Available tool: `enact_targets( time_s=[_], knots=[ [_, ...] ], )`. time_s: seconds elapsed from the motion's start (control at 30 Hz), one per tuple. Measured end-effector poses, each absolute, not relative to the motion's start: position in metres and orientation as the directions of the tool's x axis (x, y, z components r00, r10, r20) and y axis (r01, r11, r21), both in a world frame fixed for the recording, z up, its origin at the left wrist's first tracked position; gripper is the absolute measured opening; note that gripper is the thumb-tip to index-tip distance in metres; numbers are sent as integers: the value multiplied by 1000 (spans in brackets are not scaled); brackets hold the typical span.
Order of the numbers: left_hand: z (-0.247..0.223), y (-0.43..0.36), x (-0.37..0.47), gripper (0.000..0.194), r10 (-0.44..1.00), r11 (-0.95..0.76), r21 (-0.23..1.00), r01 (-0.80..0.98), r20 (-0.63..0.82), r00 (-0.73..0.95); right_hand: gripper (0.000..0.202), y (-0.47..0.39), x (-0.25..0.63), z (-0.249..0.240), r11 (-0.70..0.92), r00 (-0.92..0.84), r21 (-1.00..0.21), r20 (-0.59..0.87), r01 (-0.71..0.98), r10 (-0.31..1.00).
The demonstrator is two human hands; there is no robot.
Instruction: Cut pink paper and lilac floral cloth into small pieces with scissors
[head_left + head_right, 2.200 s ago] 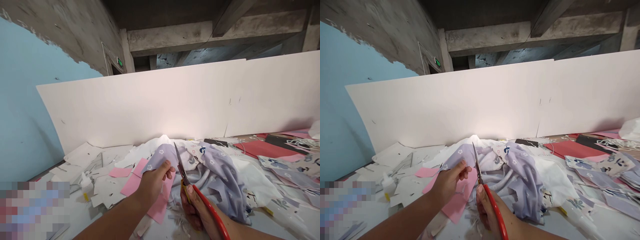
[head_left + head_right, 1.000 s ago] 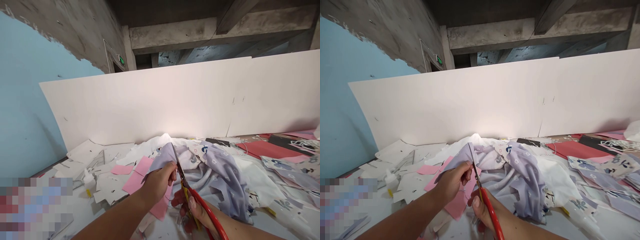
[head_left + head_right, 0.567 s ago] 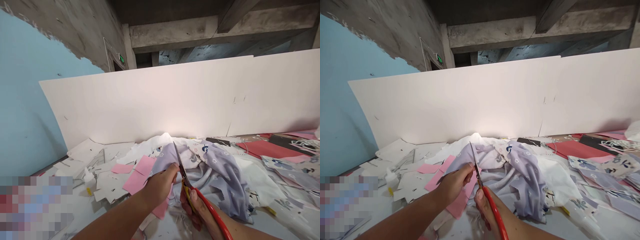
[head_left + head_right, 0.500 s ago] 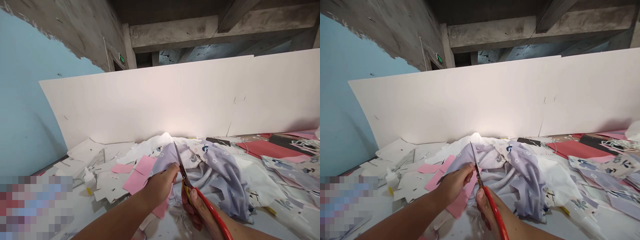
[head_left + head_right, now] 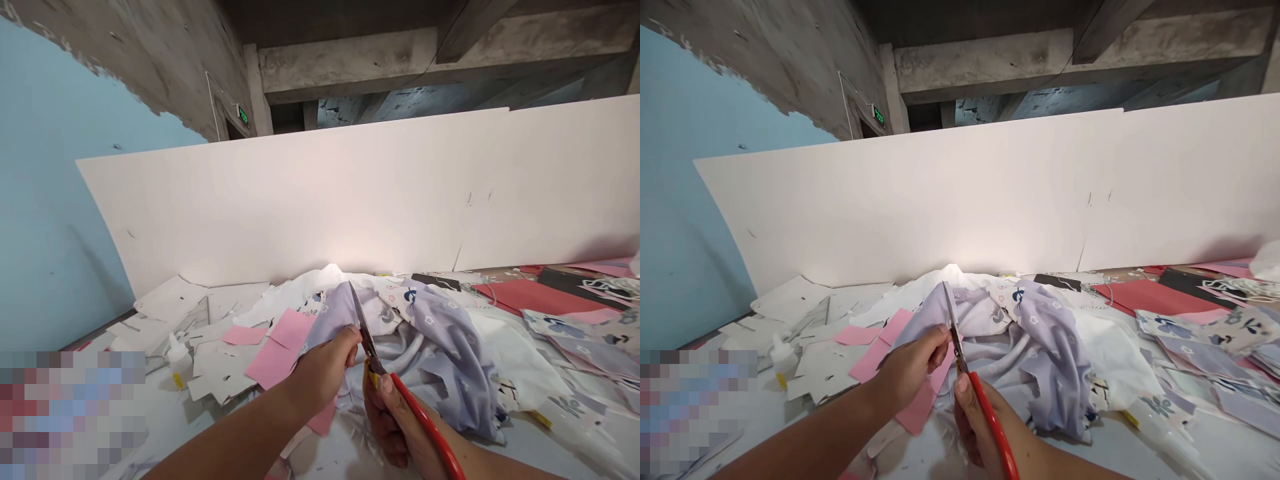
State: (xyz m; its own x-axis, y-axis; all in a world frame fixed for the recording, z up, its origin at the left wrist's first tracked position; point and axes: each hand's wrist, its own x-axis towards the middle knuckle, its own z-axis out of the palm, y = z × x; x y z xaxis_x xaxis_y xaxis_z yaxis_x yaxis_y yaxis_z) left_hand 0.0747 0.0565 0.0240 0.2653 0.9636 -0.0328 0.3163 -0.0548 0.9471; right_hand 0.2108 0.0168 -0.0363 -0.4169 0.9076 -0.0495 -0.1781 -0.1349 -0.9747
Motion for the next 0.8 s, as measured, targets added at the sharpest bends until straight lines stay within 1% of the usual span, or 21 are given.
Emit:
enact_targets(
  time_s=[0.1, 0.27, 0.43, 0.57, 0.67, 0.8],
  knots=[
    [26, 56, 75, 46, 965, -46, 946, 322, -41, 258, 56, 15, 209, -31, -190, -448, -964, -88, -188, 890],
    [25, 56, 74, 45, 963, -63, 946, 317, -27, 270, 51, 15, 210, -29, -157, -445, -972, -63, -177, 893],
    [22, 58, 73, 46, 968, -53, 946, 321, -30, 250, 52, 14, 211, -28, -144, -461, -980, -64, -141, 885],
    [22, 57, 74, 45, 969, -53, 950, 308, -25, 246, 52, 13, 210, -28, -156, -474, -968, -46, -195, 880],
    [25, 56, 75, 43, 970, -62, 943, 326, -20, 243, 56, 11, 208, -27, -135, -448, -964, -18, -230, 894],
    [28, 52, 75, 43, 975, 0, 914, 406, -90, 203, 65, 8, 208, -23, -92, -384, -976, -9, -198, 923]
  ],
)
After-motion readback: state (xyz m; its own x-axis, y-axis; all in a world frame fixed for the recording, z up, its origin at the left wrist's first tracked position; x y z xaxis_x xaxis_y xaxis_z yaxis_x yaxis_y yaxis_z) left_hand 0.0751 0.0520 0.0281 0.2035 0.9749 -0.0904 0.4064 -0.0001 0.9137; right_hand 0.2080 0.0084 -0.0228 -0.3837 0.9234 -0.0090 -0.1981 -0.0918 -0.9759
